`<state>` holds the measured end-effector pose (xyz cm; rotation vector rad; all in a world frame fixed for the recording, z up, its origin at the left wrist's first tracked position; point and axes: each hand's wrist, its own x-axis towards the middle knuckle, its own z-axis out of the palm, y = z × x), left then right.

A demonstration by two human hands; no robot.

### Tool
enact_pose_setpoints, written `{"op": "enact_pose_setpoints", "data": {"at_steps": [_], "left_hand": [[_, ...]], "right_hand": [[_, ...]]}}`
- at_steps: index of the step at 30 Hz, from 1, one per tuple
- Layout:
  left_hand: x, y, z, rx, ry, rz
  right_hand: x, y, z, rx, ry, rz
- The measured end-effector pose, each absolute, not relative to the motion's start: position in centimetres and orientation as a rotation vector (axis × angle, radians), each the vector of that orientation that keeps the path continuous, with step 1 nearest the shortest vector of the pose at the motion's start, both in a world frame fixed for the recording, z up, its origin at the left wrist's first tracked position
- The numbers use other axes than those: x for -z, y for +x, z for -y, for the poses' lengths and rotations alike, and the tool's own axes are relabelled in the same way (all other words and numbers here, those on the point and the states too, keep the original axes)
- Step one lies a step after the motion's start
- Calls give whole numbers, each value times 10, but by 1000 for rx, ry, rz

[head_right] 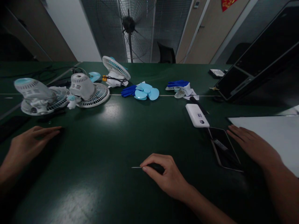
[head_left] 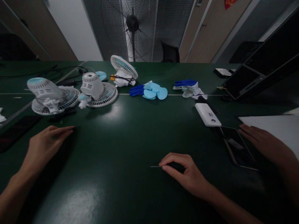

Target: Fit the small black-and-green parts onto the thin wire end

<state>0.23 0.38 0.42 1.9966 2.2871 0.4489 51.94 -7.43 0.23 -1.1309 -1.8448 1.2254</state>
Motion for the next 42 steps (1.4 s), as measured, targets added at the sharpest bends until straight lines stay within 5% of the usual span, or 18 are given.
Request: {"op": "enact_pose_setpoints", "data": {"at_steps": [42], "left_hand": [[-11,2,-4,-552,1540,-2032]], "right_hand": [[-2,520,75,-1235,-1123,1853]]}}
